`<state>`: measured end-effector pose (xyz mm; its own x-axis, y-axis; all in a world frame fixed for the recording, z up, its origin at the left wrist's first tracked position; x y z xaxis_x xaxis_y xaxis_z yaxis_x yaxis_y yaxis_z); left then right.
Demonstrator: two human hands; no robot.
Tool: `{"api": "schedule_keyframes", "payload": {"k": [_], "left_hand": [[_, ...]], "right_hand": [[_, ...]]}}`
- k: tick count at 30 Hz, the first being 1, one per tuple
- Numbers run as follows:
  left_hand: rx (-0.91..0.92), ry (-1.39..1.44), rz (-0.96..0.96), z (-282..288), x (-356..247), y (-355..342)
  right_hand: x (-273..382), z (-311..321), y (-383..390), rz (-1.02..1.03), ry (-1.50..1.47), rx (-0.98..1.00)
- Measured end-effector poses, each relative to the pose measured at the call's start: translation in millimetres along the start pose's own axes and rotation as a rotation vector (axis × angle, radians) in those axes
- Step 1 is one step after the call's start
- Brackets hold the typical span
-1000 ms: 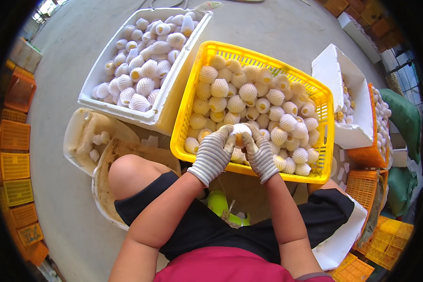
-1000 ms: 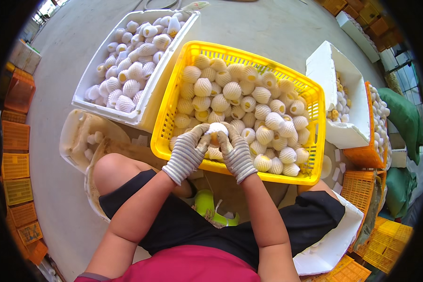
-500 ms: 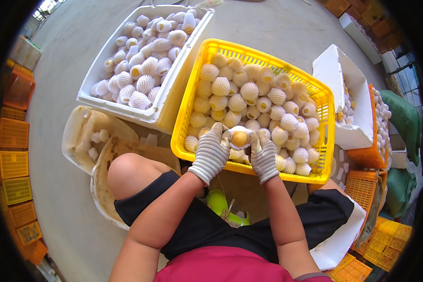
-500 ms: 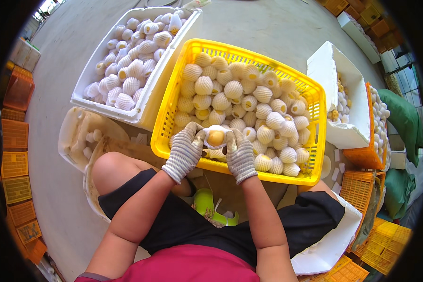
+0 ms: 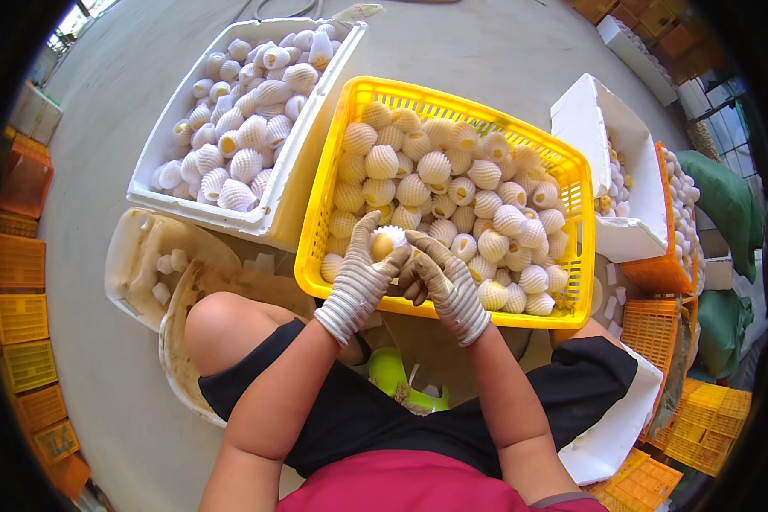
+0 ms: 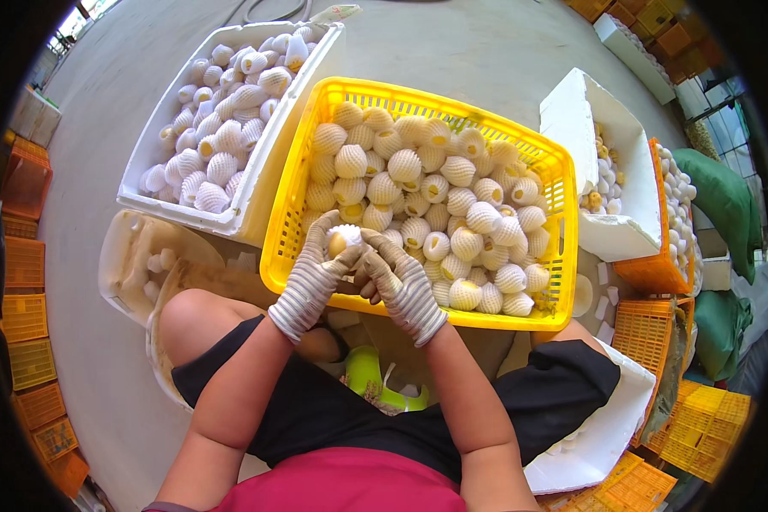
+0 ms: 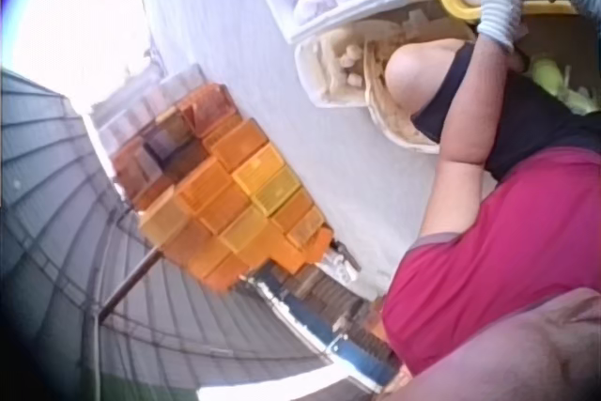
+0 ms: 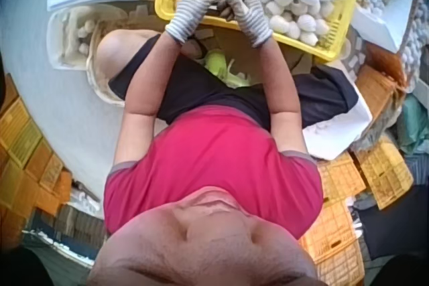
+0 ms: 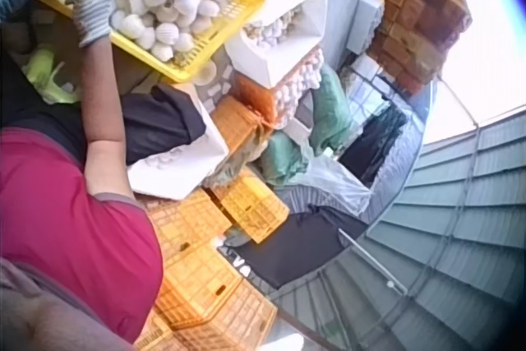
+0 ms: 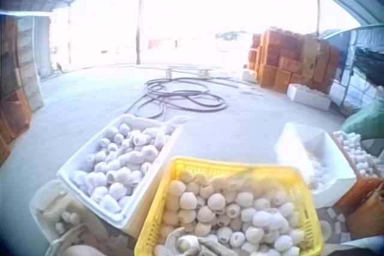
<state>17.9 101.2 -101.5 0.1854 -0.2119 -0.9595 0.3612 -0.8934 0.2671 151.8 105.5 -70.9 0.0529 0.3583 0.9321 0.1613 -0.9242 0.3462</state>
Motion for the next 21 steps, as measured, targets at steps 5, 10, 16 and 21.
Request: {"api": "schedule_keyframes", "payload": {"k": [5,10,16,21], "left_hand": [[-0.172,-0.039,-0.092,64,-87,7],[-0.608,-0.721,-0.412,241,-130,13],[-0.66,-1.033,-0.257,375,-42,35],[-0.609,-0.309,-0.346,201,-136,46]], "right_hand": [[11,86,-31,0.477,0.866,-0.382],[-19,146,-49,0.379,1.701,-0.371],[-46,148,-77,0.388,1.612,-0.303],[-18,144,-51,0.627,1.045,-0.425]]}}
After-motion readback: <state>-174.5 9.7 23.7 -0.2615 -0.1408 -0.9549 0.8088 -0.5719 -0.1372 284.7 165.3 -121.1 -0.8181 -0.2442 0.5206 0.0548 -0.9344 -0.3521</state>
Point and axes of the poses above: each hand's wrist, its own y-axis away from the middle knuckle, its own z-axis out of the back of the hand, x = y × z, the point moved 8 cm from there along -y, towards the middle knuckle, and after that the axes turned 14 degrees about -x, right-handed, at the moved point
